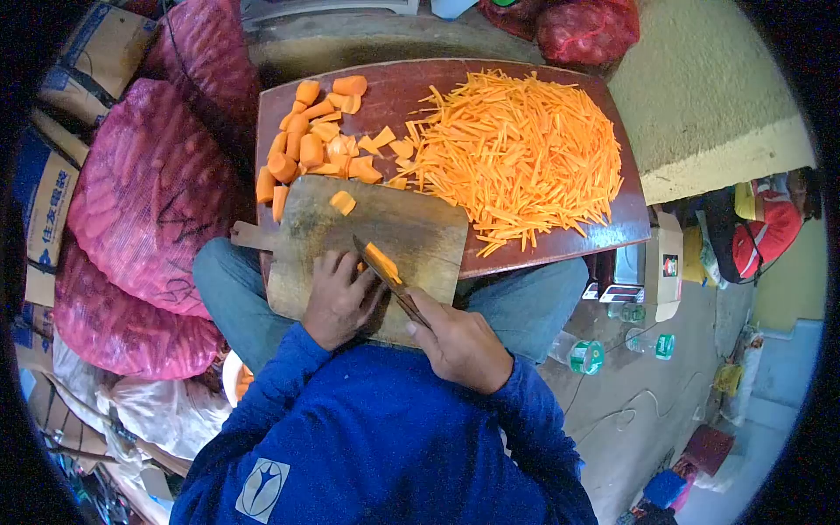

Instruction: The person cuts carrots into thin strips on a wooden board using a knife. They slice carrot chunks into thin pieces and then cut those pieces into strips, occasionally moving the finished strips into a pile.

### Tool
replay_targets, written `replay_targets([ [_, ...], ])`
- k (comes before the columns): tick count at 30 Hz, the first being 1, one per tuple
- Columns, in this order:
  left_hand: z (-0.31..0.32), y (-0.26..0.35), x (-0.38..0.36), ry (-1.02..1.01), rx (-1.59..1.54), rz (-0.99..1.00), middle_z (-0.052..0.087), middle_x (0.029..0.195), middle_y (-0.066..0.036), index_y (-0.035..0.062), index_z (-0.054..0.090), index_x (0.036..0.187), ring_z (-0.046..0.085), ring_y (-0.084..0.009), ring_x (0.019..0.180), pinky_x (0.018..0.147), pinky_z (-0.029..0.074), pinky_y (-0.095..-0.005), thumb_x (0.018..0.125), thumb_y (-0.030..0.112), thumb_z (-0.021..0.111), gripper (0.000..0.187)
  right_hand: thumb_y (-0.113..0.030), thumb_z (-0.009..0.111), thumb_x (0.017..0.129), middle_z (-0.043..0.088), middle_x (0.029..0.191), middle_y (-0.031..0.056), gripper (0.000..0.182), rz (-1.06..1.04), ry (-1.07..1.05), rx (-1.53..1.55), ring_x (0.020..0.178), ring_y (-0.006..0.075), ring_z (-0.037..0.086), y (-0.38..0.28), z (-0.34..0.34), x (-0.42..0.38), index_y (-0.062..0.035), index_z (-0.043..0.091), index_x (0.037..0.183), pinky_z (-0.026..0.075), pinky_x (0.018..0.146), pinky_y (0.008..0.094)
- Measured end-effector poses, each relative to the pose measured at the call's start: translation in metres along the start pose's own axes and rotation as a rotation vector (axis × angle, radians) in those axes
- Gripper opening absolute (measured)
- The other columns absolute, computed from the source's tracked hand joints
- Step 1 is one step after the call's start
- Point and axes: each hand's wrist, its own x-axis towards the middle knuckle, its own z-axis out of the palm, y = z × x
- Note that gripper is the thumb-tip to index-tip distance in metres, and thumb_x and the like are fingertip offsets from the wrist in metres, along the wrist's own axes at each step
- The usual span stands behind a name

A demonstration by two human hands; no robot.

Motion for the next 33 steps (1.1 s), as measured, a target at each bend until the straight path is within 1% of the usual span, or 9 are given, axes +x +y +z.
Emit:
replay_targets([
  [3,0.0,-0.005,0.0,-0.032,0.053,0.058,0.062,0.121,-0.015,0.0056,0.072,0.121,0.056,-0.0345,0.11,0.088,0.043,-0.0489,0.086,0.021,0.082,0.039,-0.013,0.064,0.104,0.072,0.115,0.029,0.05,-0.014,0.023,-0.055,0.101,0.05,0.072,-0.001,0.002,-0.003,-0.0012,0.052,0.151,0.058,0.084,0.0517],
  [5,-0.001,-0.007,0.001,-0.056,0.058,0.078,0.063,0.121,-0.014,0.005,0.071,0.122,0.057,-0.0342,0.111,0.089,0.043,-0.0491,0.087,0.021,0.081,0.04,-0.02,0.064,0.105,0.073,0.112,0.03,0.051,-0.042,0.036,-0.151,0.096,0.0516,0.072,-0.008,-0.001,-0.006,-0.0014,0.048,0.15,0.059,0.079,0.0561],
  [9,-0.002,-0.005,0.002,-0.013,0.005,0.09,0.064,0.125,-0.015,0.0035,0.071,0.122,0.057,-0.0343,0.115,0.09,0.044,-0.0496,0.084,0.018,0.08,0.041,-0.019,0.064,0.105,0.072,0.113,0.0312,0.049,0.006,-0.015,-0.095,0.097,0.0514,0.072,-0.016,-0.006,-0.007,-0.0013,0.048,0.148,0.059,0.079,0.0568],
  [12,-0.002,-0.007,0.001,-0.025,-0.002,0.1,0.064,0.126,-0.015,0.0021,0.071,0.121,0.058,-0.0347,0.114,0.091,0.045,-0.0498,0.081,0.015,0.079,0.043,-0.013,0.062,0.104,0.07,0.107,0.0308,0.041,0.102,-0.067,-0.078,0.096,0.0522,0.07,-0.016,-0.003,0.006,-0.0011,0.053,0.143,0.056,0.078,0.0567],
  [15,0.004,-0.008,-0.002,-0.013,-0.026,0.097,0.064,0.126,-0.015,0.001,0.07,0.121,0.058,-0.0353,0.113,0.092,0.046,-0.0491,0.081,0.014,0.078,0.043,-0.014,0.062,0.105,0.069,0.101,0.0316,0.04,0.031,0.025,-0.074,0.093,0.0529,0.069,-0.006,-0.001,0.029,-0.0022,0.053,0.142,0.055,0.077,0.0578],
  [17,0.005,-0.006,-0.002,0.004,-0.046,0.089,0.064,0.126,-0.015,0.0006,0.07,0.121,0.058,-0.0357,0.113,0.092,0.047,-0.0486,0.081,0.013,0.078,0.042,-0.019,0.062,0.106,0.073,0.102,0.0308,0.043,0.011,-0.061,-0.123,0.092,0.0542,0.07,-0.001,-0.002,0.044,-0.003,0.048,0.143,0.057,0.078,0.0607],
  [23,0.001,-0.011,-0.005,0.042,-0.054,0.086,0.063,0.129,-0.016,0.0002,0.071,0.121,0.058,-0.0356,0.109,0.092,0.047,-0.0479,0.076,0.013,0.077,0.047,-0.02,0.062,0.106,0.072,0.102,0.0316,0.043,-0.013,-0.012,-0.076,0.093,0.0539,0.07,-0.009,-0.006,0.019,-0.0027,0.05,0.143,0.057,0.077,0.0597],
  [26,0.0,-0.011,-0.006,-0.015,-0.026,0.087,0.064,0.13,-0.016,0.0003,0.071,0.124,0.057,-0.0356,0.106,0.092,0.047,-0.0481,0.075,0.013,0.076,0.05,-0.02,0.062,0.106,0.072,0.102,0.0316,0.044,-0.014,0.006,-0.118,0.093,0.0538,0.07,-0.005,0.001,0.012,-0.0023,0.049,0.144,0.057,0.077,0.0599],
  [33,-0.003,-0.007,-0.003,-0.01,-0.028,0.08,0.065,0.126,-0.015,0.0004,0.072,0.124,0.057,-0.0359,0.104,0.091,0.047,-0.049,0.077,0.014,0.076,0.048,-0.021,0.062,0.106,0.072,0.101,0.032,0.044,-0.025,-0.034,-0.171,0.093,0.0535,0.07,-0.008,0.006,0.047,-0.0014,0.048,0.143,0.057,0.077,0.06],
])
